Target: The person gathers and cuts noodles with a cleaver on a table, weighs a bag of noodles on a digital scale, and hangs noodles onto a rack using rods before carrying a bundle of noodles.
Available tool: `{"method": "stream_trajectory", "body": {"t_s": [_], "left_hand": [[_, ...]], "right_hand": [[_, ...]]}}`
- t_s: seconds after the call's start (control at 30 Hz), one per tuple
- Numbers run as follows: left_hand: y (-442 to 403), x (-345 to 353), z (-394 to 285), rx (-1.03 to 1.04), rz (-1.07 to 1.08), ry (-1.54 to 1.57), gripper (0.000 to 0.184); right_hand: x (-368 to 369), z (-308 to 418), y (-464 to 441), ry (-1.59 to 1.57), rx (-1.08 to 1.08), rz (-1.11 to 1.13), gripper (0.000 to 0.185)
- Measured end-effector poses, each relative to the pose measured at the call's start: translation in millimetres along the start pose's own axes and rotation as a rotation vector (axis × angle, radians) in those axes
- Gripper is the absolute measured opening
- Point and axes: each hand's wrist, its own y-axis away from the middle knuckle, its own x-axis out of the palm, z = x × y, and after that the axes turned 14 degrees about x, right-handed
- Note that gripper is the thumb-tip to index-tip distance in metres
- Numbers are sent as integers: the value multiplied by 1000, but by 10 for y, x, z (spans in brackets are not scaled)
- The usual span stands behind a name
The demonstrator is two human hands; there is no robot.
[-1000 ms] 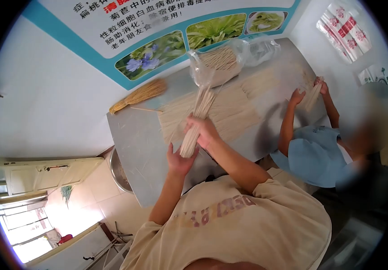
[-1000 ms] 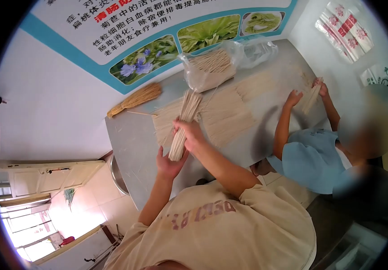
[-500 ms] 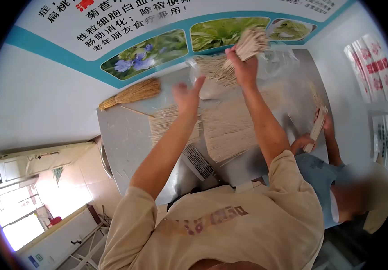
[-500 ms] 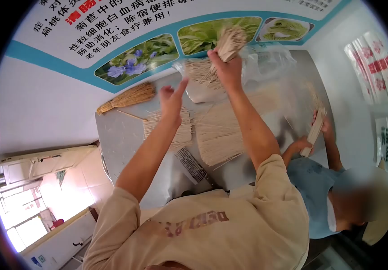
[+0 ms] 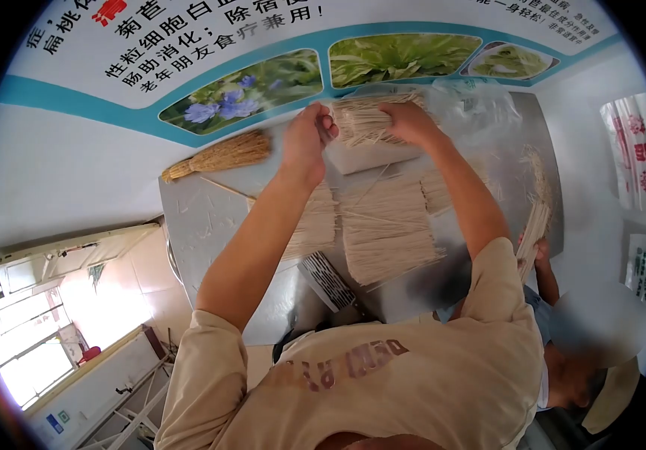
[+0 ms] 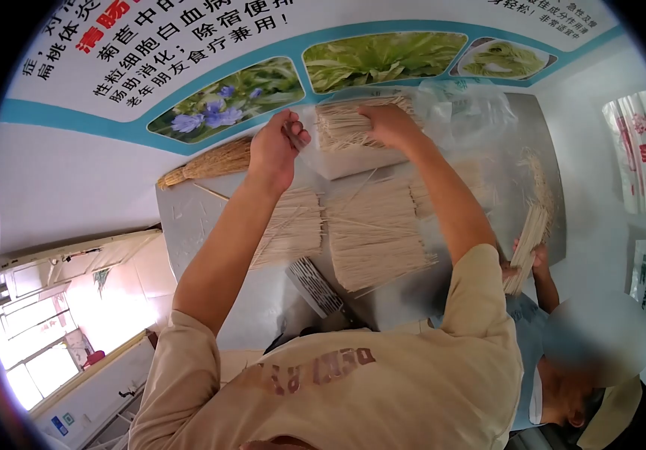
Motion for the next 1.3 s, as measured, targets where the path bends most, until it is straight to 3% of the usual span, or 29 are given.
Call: {"method": "stream_trajectory", "body": {"t_s": [0.07, 0.13, 0.27, 0.33, 0.37, 0.43, 0.47, 0.53, 0.57, 0.63, 0.67, 0.73, 0.83, 0.93, 1.0, 1.07, 1.13, 1.23, 1.3], "left_hand": [[-2, 22, -17, -20, 26, 24, 19], [21, 93, -56, -35, 32, -10, 19], [-28, 129, -139, -24, 76, 13, 18], [-41, 155, -155, -55, 58, 63, 19], [-53, 164, -158, -58, 62, 67, 19], [-65, 189, -136, -50, 50, 57, 21], [-56, 200, -131, -55, 62, 56, 21], [-61, 232, -141, -38, 57, 54, 22], [-56, 242, -156, -42, 59, 46, 22], [-44, 257, -200, -54, 67, 25, 22], [-36, 259, -215, -73, 70, 5, 23], [-52, 286, -260, -57, 100, 17, 24], [25, 346, -513, -40, 199, -3, 27], [193, 362, -840, -12, 275, -30, 29], [278, 316, -1056, 93, 371, -39, 29], [318, 291, -1307, 31, 433, 21, 28], [42, 182, -1396, -120, 412, 143, 39], [255, 162, -1570, -153, 370, 204, 32], [376, 191, -1587, -129, 309, 75, 28]], "right_hand": [[123, -33, -114, 125, 40, 9, 45], [151, -11, -111, 313, -57, -126, 47], [-56, 123, 419, 220, -151, -316, 53], [-315, 217, 825, 248, -91, -956, 52], [-409, 203, 872, 254, -88, -957, 52], [-553, 105, 985, 144, 263, -1251, 36], [-504, -221, 953, 150, 273, -1258, 36], [-355, -978, 769, -402, 462, -705, 18], [-426, -954, 800, -405, 461, -712, 18], [-719, -803, 878, -1190, 489, -279, 17], [-835, -695, 905, -1190, 484, -281, 17], [-1051, -392, 939, -1495, 176, -109, 29], [-1282, -67, 942, -1487, 242, -129, 38], [-1489, 177, 1159, -1494, 134, -119, 40], [-1667, 310, 1309, -1482, 87, -140, 38], [-1857, 424, 1375, -1549, 57, -180, 33], [-1972, 595, 1479, -1568, 50, -98, 29], [-2025, 814, 1629, -1547, 33, 35, 23], [-1981, 820, 1642, -1505, 30, 86, 22]]}}
